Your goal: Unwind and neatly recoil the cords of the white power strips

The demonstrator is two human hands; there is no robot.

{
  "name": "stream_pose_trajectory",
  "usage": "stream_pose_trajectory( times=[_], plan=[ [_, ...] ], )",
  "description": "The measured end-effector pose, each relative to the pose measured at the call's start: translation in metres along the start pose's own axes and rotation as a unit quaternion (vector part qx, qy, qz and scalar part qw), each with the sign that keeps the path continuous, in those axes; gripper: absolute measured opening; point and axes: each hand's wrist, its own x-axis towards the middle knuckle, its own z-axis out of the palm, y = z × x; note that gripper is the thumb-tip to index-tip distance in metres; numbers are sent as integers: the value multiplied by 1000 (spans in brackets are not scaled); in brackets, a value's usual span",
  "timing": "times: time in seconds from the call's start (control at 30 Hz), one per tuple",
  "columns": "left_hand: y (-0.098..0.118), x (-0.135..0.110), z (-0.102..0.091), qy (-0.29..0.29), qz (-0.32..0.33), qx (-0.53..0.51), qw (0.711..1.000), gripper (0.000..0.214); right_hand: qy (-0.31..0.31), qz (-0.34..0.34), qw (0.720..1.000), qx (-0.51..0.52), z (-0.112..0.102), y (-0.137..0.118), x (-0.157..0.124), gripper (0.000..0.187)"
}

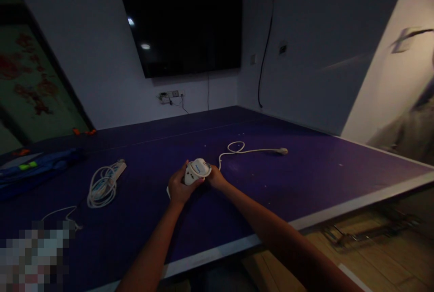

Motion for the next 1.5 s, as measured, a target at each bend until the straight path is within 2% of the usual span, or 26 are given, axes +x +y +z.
stream_pose_trajectory(
  times=[0.13,0.23,0.37,0.5,0.6,0.7,0.9,1.17,1.37,1.5],
  plan=[
    [-3,3,0,29,-68,13,997,72,-22,52,981,-185,-4,-18,-2,28],
    [-2,5,-1,26,-99,27,994,65,-42,81,961,-260,-9,-31,-2,32],
    [4,7,-4,6,-141,55,988,54,-48,83,955,-282,-10,-38,0,31],
    [8,8,-6,7,-161,50,986,57,-83,85,943,-310,-8,-40,-3,30],
    [8,10,-8,39,-165,31,985,58,-109,70,931,-341,-7,-44,-6,28],
    [7,14,-13,95,-192,42,976,55,-134,37,922,-361,-8,-49,-8,30],
    [0,23,-27,154,-280,185,929,62,-170,-9,901,-399,-10,-54,-8,29],
    [-8,22,-27,133,-216,355,900,59,-197,-51,879,-432,-7,-65,-9,29],
    [-8,21,-26,65,-154,456,874,62,-205,-82,868,-445,-6,-69,-11,32],
    [-6,21,-25,19,-125,483,866,69,-194,-102,866,-450,-11,-66,-12,33]
  ],
)
